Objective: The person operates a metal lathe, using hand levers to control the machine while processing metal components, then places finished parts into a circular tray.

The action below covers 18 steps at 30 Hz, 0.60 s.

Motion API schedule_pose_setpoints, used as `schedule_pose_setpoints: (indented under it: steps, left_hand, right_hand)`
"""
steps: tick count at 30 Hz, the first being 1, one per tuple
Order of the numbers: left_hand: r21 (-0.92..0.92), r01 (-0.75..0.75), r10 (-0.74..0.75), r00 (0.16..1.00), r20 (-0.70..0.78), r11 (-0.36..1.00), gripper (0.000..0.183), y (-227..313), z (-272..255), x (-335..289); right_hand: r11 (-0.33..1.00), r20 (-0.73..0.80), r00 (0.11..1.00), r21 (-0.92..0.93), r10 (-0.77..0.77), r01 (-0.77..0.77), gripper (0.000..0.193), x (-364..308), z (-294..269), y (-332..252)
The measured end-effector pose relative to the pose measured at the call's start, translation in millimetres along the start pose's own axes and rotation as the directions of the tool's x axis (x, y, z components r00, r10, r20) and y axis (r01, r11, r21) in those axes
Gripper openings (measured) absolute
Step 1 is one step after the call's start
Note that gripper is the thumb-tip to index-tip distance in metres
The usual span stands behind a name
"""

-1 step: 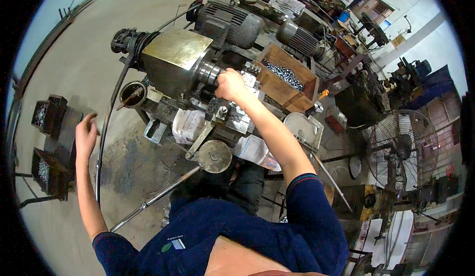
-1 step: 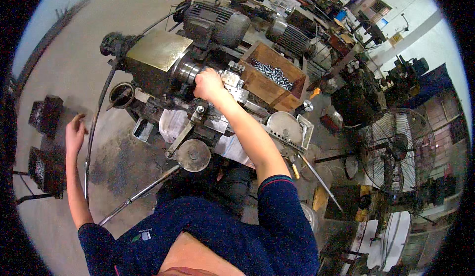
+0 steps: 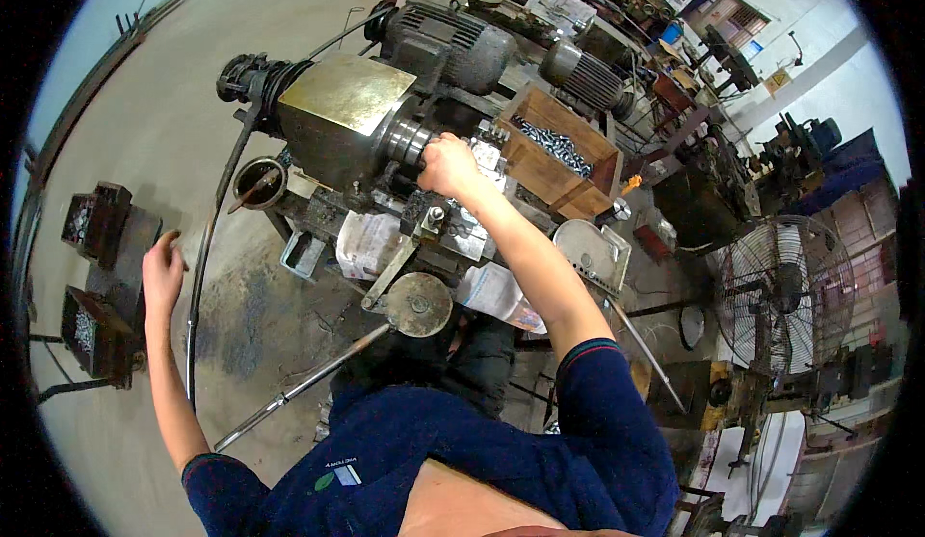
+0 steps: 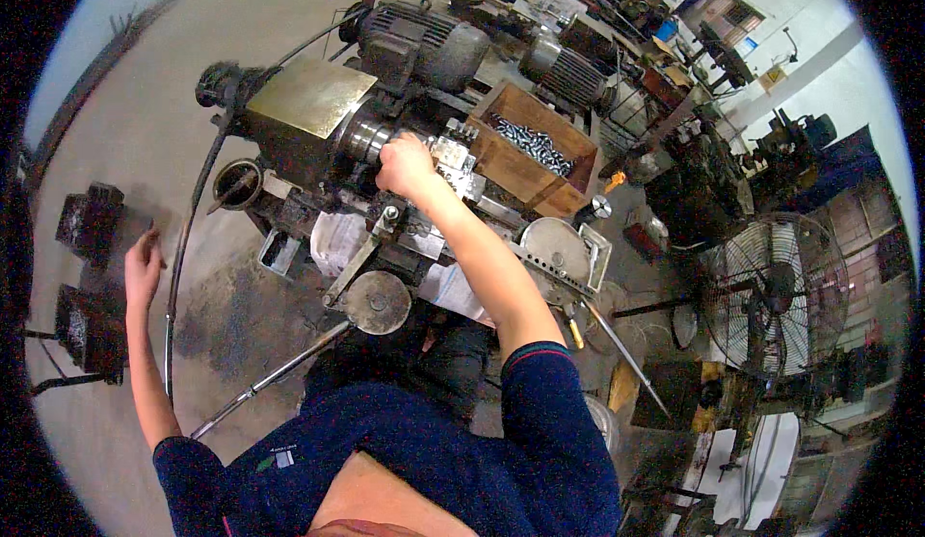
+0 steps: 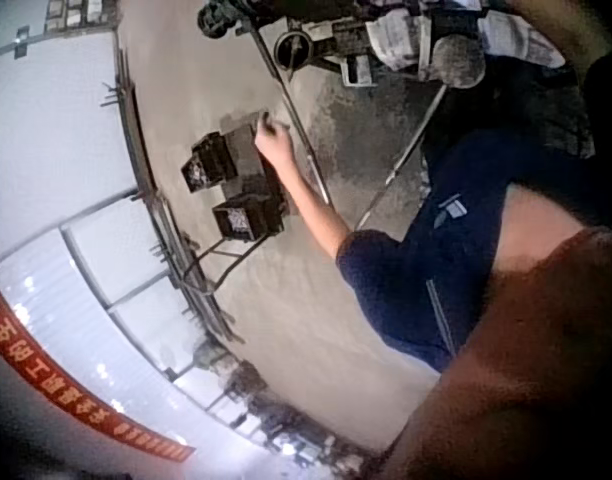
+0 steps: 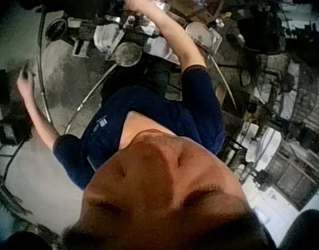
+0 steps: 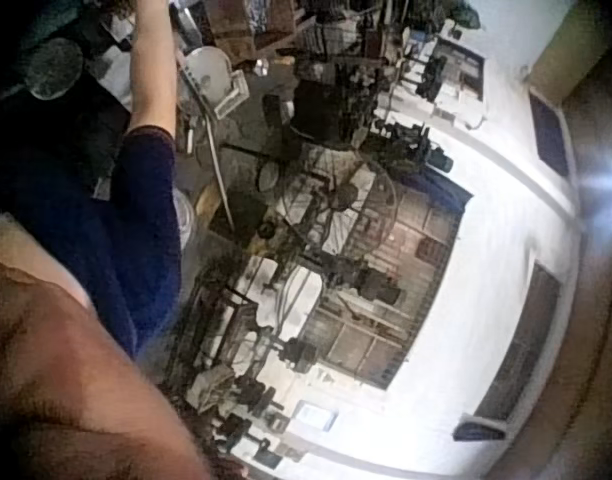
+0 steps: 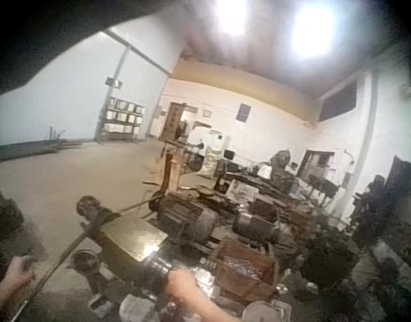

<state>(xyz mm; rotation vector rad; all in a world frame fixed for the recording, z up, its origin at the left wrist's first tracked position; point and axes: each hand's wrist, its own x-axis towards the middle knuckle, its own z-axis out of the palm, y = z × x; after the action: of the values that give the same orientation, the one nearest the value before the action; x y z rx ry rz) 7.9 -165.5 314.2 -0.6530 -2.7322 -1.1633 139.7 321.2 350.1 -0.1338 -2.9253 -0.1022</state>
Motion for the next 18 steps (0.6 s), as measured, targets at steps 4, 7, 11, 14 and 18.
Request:
schedule_pose_setpoints:
  steps: [4,7,11,14,18]
  left_hand:
    - [-0.091,0.206,-0.2,0.977,0.069,0.974,0.034,-18,4,-45]
    - [-0.071,0.357,-0.337,0.919,0.207,0.931,0.032,-6,31,-61]
    - [0.475,0.121,-0.185,0.979,0.089,0.872,0.03,5,40,-49]
    - [0.764,0.078,-0.226,0.97,0.091,0.64,0.026,-66,-5,-7]
    - [0.884,-0.113,0.147,0.988,0.05,0.454,0.007,-124,-47,49]
  right_hand:
    - [0.991,-0.009,0.997,0.112,0.074,-0.072,0.023,-2,2,-1]
    - [0.993,-0.026,0.999,0.114,0.044,-0.041,0.022,-1,4,-1]
    - [0.995,-0.033,0.999,0.098,0.023,-0.02,0.022,-3,5,4]
    - [0.994,-0.029,1.0,0.111,-0.009,0.013,0.023,1,9,5]
    - [0.996,0.006,1.0,0.09,0.012,-0.013,0.024,9,3,-1]
